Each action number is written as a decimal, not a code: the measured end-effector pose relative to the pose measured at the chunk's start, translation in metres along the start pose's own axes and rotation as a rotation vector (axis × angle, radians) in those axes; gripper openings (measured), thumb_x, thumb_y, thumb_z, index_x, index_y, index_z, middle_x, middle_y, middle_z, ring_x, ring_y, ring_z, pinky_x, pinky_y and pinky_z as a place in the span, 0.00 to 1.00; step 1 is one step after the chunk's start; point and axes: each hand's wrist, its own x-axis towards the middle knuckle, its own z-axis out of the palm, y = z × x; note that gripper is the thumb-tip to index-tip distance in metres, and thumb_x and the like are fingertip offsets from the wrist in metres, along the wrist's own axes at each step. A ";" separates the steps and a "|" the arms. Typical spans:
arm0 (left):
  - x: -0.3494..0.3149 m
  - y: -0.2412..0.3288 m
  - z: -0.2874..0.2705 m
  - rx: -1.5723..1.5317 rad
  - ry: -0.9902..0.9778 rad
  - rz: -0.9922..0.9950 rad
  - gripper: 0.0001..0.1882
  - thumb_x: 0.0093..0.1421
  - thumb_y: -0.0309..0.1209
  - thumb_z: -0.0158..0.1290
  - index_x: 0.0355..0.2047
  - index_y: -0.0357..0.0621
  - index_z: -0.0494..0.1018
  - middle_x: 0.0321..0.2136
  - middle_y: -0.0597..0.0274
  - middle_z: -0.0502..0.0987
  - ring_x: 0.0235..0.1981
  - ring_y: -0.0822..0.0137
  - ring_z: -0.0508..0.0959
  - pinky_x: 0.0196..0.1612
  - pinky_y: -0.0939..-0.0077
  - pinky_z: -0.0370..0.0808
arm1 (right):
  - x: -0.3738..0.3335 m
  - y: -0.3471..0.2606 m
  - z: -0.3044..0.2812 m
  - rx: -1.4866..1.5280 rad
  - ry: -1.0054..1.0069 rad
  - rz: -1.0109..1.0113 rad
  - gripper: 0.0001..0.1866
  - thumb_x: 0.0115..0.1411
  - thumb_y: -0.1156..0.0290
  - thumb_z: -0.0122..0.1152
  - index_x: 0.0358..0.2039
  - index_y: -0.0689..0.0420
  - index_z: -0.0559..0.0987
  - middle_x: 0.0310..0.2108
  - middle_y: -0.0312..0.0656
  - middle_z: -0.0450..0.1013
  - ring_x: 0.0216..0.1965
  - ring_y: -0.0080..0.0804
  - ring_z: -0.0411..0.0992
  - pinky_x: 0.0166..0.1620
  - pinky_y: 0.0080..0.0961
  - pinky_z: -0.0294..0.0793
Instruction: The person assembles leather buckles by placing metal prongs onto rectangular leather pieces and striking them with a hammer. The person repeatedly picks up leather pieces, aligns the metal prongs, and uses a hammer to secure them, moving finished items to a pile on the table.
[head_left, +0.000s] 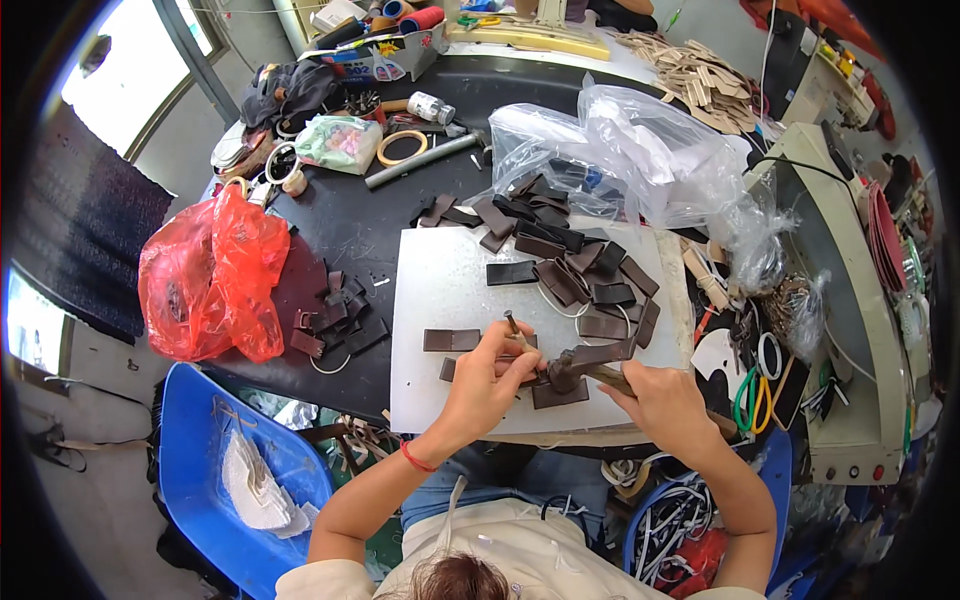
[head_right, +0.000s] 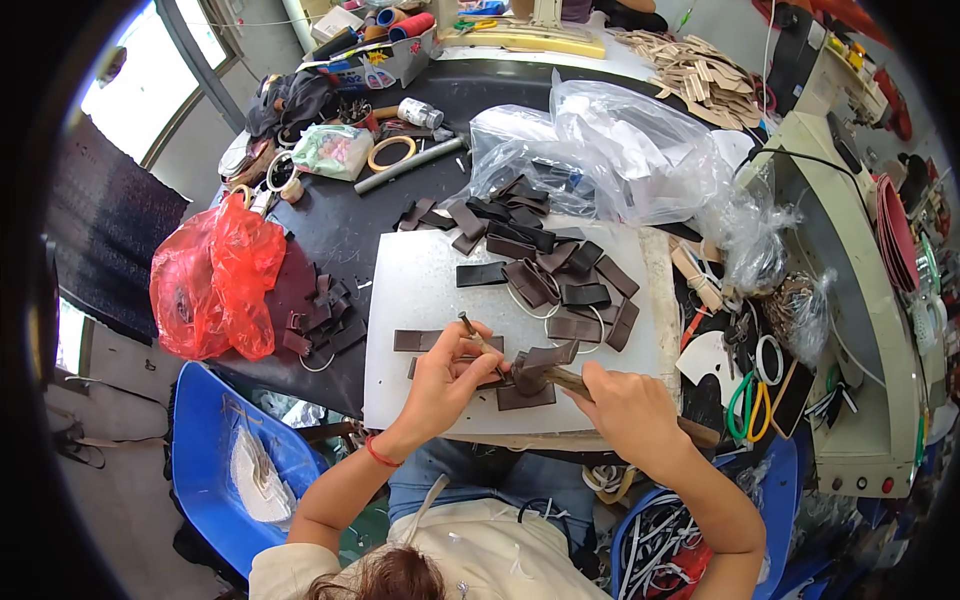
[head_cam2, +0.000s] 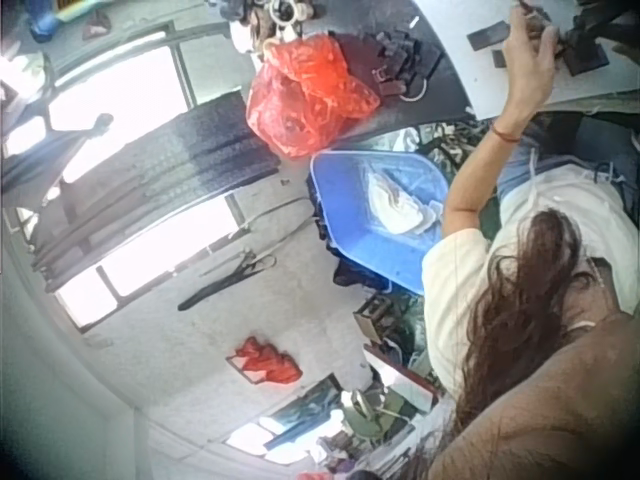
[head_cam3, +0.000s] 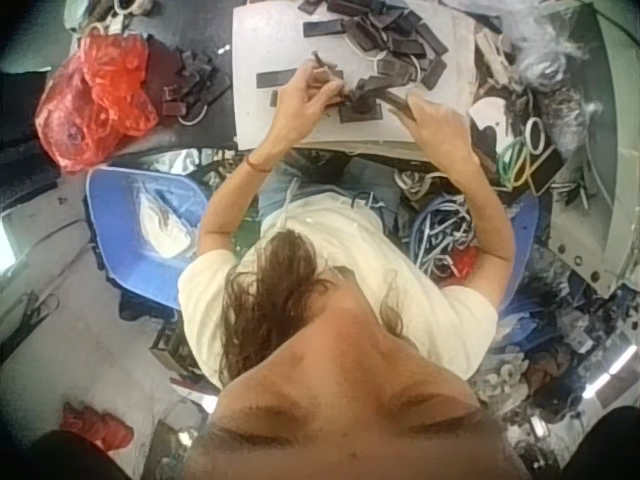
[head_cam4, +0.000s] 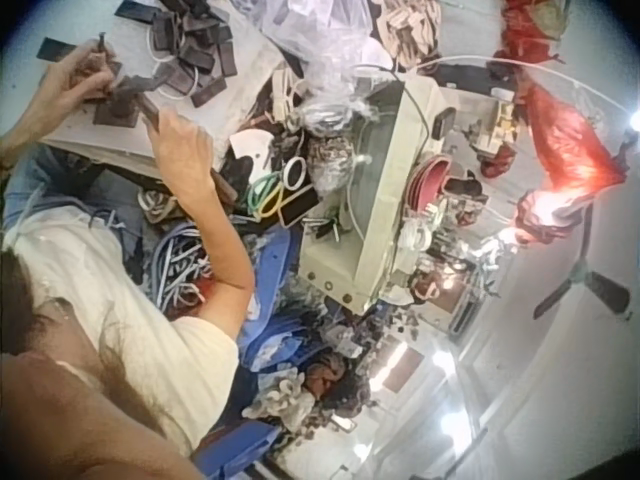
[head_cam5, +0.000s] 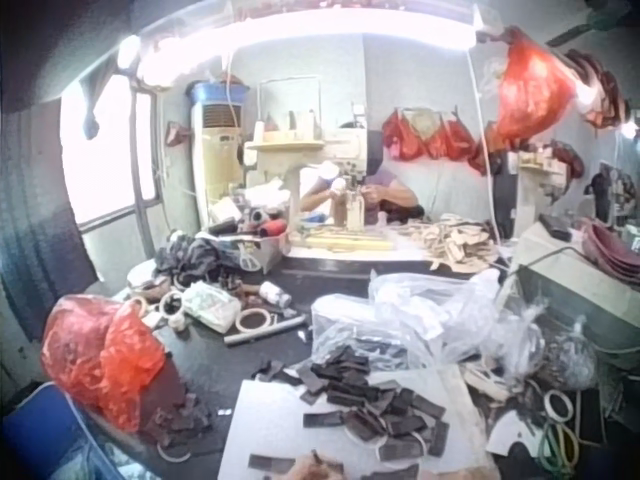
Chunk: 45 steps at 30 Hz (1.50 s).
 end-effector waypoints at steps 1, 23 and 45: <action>-0.001 -0.001 0.000 0.020 0.003 0.009 0.12 0.65 0.23 0.49 0.48 0.36 0.64 0.35 0.56 0.78 0.41 0.70 0.80 0.43 0.79 0.79 | 0.000 0.000 0.001 0.009 0.002 -0.006 0.17 0.60 0.57 0.61 0.27 0.57 0.68 0.14 0.46 0.70 0.18 0.49 0.73 0.21 0.42 0.70; -0.018 -0.017 0.011 0.686 0.015 0.553 0.14 0.58 0.20 0.54 0.44 0.40 0.67 0.33 0.48 0.76 0.28 0.51 0.80 0.27 0.65 0.76 | 0.011 -0.001 -0.031 0.110 0.128 0.060 0.12 0.54 0.67 0.65 0.29 0.57 0.70 0.21 0.47 0.73 0.24 0.49 0.73 0.24 0.39 0.71; -0.018 -0.019 0.034 0.047 0.079 0.139 0.09 0.64 0.22 0.49 0.45 0.36 0.66 0.38 0.56 0.78 0.41 0.69 0.80 0.43 0.76 0.79 | -0.040 0.013 0.001 0.071 0.020 0.131 0.13 0.56 0.62 0.65 0.28 0.60 0.78 0.19 0.48 0.72 0.22 0.50 0.72 0.26 0.38 0.71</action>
